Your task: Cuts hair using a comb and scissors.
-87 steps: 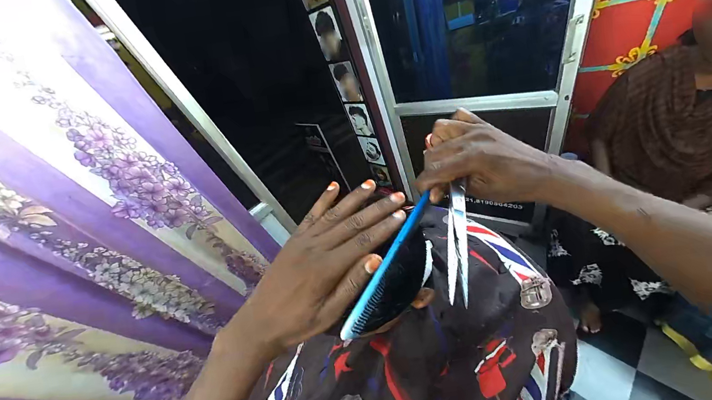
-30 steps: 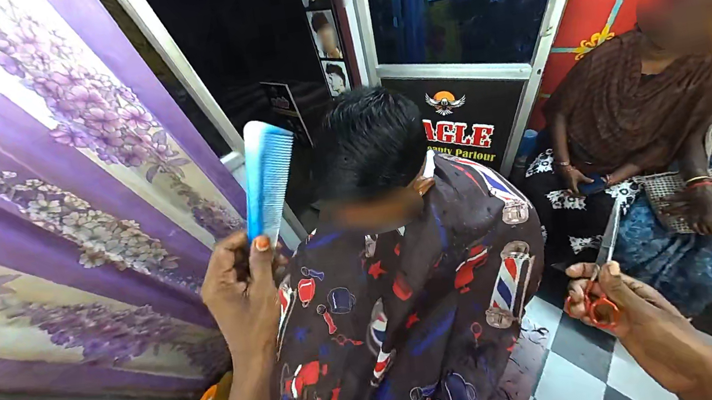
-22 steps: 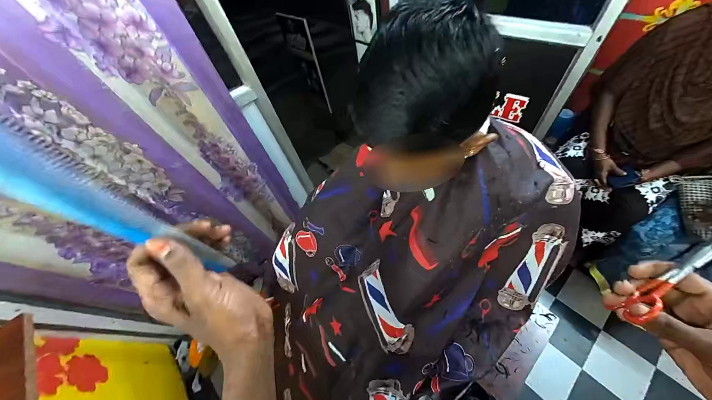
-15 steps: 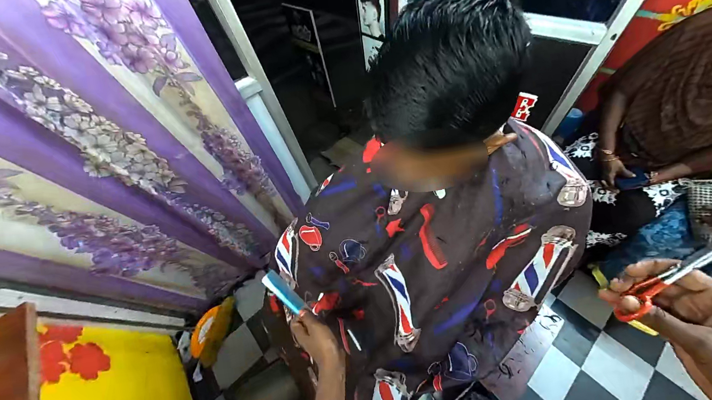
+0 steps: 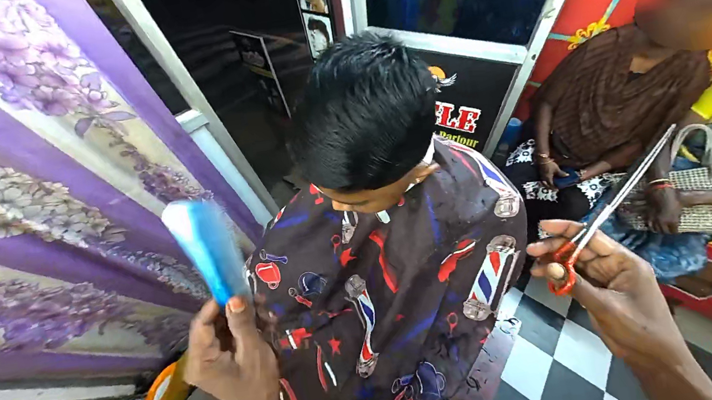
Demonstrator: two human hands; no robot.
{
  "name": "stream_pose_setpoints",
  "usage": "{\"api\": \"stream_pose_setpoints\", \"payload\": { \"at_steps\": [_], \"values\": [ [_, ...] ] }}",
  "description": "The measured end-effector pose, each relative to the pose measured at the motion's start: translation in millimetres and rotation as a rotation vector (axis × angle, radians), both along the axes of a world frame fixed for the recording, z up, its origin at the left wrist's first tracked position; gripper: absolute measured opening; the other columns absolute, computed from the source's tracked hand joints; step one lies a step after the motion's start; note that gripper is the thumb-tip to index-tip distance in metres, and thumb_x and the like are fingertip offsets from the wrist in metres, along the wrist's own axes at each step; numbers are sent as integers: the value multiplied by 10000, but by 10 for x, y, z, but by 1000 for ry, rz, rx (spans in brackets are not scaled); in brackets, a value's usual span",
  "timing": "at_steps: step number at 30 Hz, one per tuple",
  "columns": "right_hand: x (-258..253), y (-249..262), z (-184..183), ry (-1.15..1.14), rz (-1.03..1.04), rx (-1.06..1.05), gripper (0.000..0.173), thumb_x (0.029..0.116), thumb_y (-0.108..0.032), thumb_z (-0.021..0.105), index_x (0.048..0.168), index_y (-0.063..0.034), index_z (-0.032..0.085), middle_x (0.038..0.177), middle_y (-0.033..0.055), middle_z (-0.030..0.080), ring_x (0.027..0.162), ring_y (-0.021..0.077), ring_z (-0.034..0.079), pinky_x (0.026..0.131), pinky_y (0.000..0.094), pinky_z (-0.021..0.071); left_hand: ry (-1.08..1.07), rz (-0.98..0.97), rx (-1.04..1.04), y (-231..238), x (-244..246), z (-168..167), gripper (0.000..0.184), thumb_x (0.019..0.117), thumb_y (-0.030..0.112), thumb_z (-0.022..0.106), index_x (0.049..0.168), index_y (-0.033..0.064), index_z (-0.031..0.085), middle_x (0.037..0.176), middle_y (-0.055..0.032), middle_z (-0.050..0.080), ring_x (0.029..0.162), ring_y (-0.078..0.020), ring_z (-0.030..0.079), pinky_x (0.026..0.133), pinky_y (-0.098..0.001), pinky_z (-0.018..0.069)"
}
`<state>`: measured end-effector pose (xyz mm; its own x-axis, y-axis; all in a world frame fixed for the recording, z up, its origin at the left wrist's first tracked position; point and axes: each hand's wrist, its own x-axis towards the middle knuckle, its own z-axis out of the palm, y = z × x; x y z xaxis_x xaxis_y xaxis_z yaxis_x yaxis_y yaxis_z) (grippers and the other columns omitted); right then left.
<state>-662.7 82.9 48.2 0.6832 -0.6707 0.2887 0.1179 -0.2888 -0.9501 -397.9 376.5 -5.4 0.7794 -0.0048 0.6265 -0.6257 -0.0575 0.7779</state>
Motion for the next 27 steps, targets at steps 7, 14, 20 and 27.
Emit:
{"api": "stream_pose_setpoints", "payload": {
  "at_steps": [7,14,20,27],
  "values": [
    [297,15,93,-103,46,-213,322,889,-34,697,1198,-117,663,1023,5,735,884,114,721,774,244,624,-380,-145,350,-260,275,958,231,1039,182,607,1108,-13,709,955,-64,715,761,-10,635,709,-167,531],
    [458,-148,305,29,66,-463,320,850,-126,757,1156,-112,665,1054,-45,725,962,56,707,858,236,615,-490,-294,543,-301,216,876,243,1015,232,631,1147,77,764,1110,-56,744,1036,-152,689,936,-361,552],
    [659,-244,776,297,-152,-1094,204,903,-4,625,1098,-12,687,992,170,714,880,360,696,811,588,508,-454,-337,569,-232,433,1031,354,917,254,750,1226,83,733,1212,-76,712,1115,-204,633,980,-428,463],
    [909,-197,1023,395,-272,-1430,169,981,46,556,1103,-5,663,991,207,694,896,402,691,873,581,485,-522,-325,477,-316,565,1171,289,896,173,792,1161,65,759,1176,-86,720,1115,-214,629,983,-391,465]
  ]
}}
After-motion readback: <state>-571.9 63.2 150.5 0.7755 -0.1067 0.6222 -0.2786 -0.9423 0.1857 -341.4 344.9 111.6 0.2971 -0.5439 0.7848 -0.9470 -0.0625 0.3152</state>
